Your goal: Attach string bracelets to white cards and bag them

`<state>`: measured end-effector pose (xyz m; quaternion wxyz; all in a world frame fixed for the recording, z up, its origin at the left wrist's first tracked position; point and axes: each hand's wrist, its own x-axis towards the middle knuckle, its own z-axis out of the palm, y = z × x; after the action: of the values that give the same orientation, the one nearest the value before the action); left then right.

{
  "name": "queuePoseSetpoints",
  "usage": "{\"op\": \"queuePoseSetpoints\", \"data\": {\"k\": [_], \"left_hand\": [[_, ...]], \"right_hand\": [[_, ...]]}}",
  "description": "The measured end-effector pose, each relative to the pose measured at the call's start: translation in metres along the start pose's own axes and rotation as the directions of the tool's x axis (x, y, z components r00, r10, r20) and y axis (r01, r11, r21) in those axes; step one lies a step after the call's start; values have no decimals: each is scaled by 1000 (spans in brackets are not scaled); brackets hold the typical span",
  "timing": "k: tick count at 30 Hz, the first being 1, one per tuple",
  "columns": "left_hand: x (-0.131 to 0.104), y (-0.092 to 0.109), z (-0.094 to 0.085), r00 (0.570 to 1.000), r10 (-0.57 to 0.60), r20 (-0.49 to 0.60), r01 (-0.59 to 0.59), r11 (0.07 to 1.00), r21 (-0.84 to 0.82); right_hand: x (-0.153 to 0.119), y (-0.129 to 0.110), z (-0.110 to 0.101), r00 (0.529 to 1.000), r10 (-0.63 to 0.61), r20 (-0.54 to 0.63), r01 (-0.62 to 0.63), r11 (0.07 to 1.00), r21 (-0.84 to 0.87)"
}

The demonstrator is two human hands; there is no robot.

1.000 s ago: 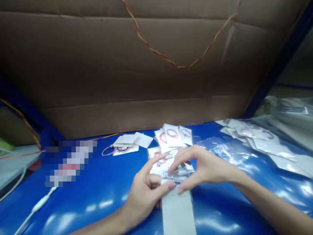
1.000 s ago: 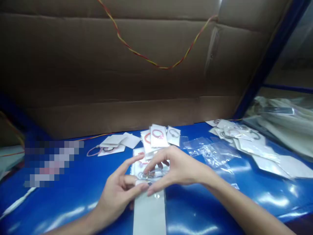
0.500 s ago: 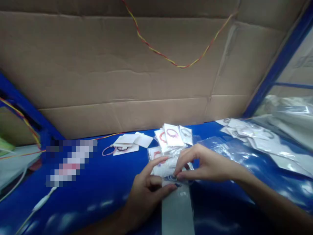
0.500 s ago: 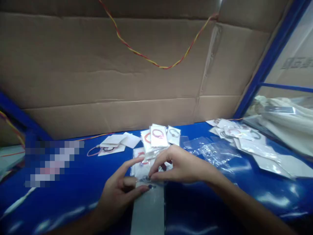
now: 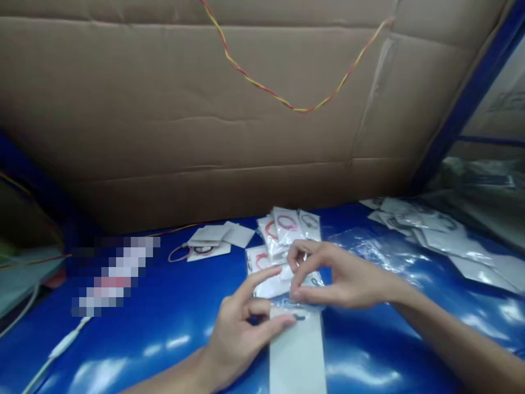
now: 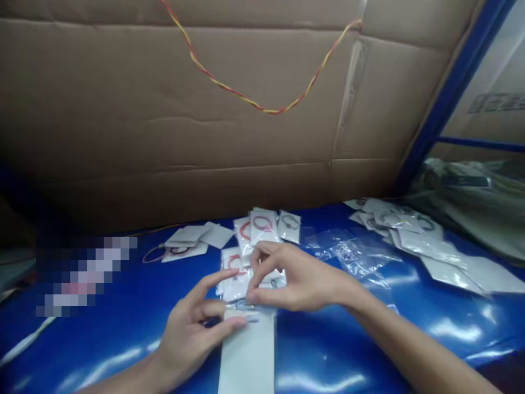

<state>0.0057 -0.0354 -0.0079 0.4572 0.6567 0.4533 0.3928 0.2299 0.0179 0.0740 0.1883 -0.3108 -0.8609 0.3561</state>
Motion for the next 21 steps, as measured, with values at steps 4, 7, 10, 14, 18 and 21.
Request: {"op": "queuePoseSetpoints", "data": {"k": [4,7,10,14,18,21], "left_hand": [[1,1,0,1000,17,4,-17,999,37],[0,1,0,999,43,6,-43,998,38],[-1,1,1,999,45,15,-46,997,54],[-2,0,1,998,67,1,-67,995,78],[-2,-1,0,997,70,-17,-68,995,72],[-1,-1,-1,997,70,-30,-68,994,84]], "right_hand": [[5,5,7,999,-40,-31,42,996,73],[5,5,7,998,-61,12,60,996,59],[2,5,0,997,-34,76,31,999,36],[-1,3,-9,988,6,154,-14,998,54],[-1,3,-9,989,22,144,-31,998,59],[1,5,-3,996,4,84,-10,997,76]]}}
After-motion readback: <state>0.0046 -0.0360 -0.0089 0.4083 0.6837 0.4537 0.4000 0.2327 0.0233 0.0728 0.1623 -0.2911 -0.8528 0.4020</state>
